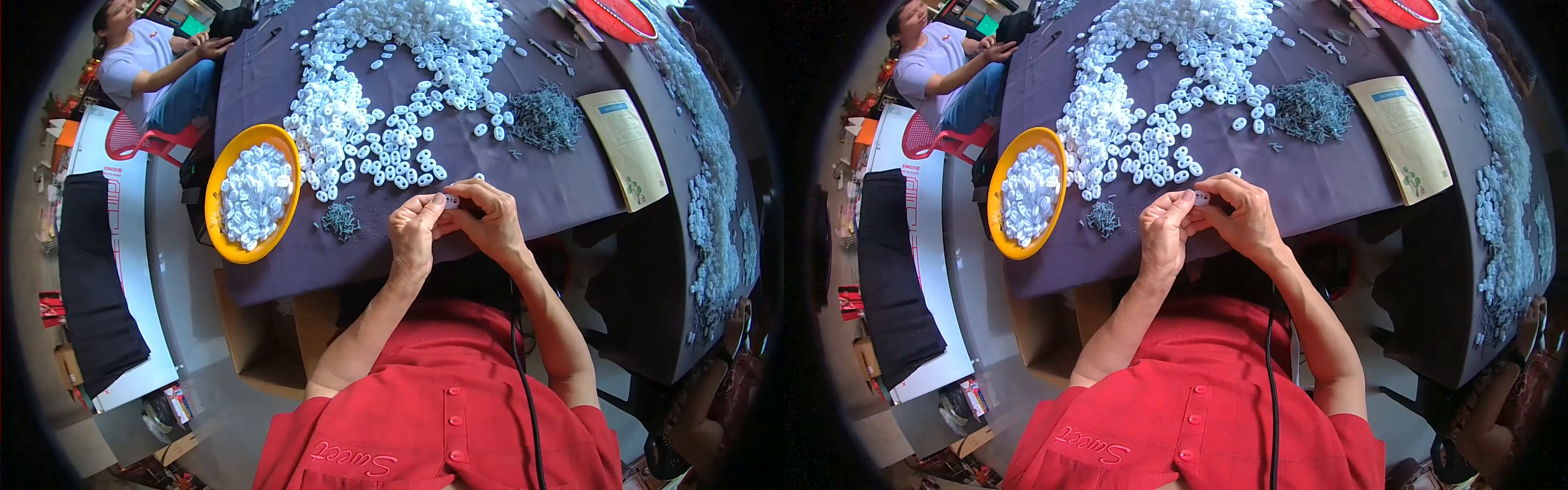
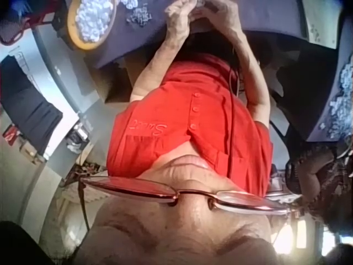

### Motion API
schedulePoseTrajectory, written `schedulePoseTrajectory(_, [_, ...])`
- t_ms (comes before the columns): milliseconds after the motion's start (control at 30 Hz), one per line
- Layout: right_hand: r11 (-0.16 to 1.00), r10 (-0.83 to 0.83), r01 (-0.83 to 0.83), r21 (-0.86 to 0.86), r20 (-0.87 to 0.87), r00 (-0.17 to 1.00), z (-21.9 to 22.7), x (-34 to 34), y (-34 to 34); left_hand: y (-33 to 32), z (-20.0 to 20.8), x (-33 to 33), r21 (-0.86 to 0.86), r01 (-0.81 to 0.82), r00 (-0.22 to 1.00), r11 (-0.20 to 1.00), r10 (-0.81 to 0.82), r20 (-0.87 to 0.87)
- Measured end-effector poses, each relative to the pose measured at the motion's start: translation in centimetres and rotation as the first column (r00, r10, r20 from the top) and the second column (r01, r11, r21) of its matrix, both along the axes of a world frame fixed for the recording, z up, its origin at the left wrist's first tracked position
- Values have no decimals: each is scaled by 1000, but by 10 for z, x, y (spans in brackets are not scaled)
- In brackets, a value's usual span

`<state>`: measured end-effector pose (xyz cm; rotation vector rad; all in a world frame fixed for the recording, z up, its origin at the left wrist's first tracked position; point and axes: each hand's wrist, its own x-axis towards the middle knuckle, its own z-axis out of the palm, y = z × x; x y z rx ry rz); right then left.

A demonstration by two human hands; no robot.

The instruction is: The person assembles small plastic parts together by hand and places the assembled components into a yellow plate.

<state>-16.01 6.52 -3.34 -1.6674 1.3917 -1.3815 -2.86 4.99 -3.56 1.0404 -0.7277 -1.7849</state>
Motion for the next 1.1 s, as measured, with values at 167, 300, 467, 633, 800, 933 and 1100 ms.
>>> schedulePoseTrajectory(167, [1000,4,-4,-1,29,1000,0,-1,0,0,1,-2,5,-49,999,999,49,5])
schedulePoseTrajectory(300, [1000,8,-9,13,56,998,-2,-2,1,0,3,-3,4,-50,999,999,50,18])
schedulePoseTrajectory(467, [1000,8,-9,16,30,1000,-2,-2,1,-1,2,2,-39,28,999,999,-27,35])
schedulePoseTrajectory(633, [999,25,-25,23,24,999,3,-2,2,-2,2,9,-63,123,988,990,-117,104])
schedulePoseTrajectory(800, [990,105,-115,79,116,988,1,-8,3,0,7,10,-214,141,958,966,-79,275])
schedulePoseTrajectory(933, [973,56,-105,205,233,971,-3,-5,5,1,6,8,-238,170,938,956,-83,336])
schedulePoseTrajectory(1100, [951,21,-150,270,428,903,1,-4,5,3,5,6,-320,211,889,924,-45,456])
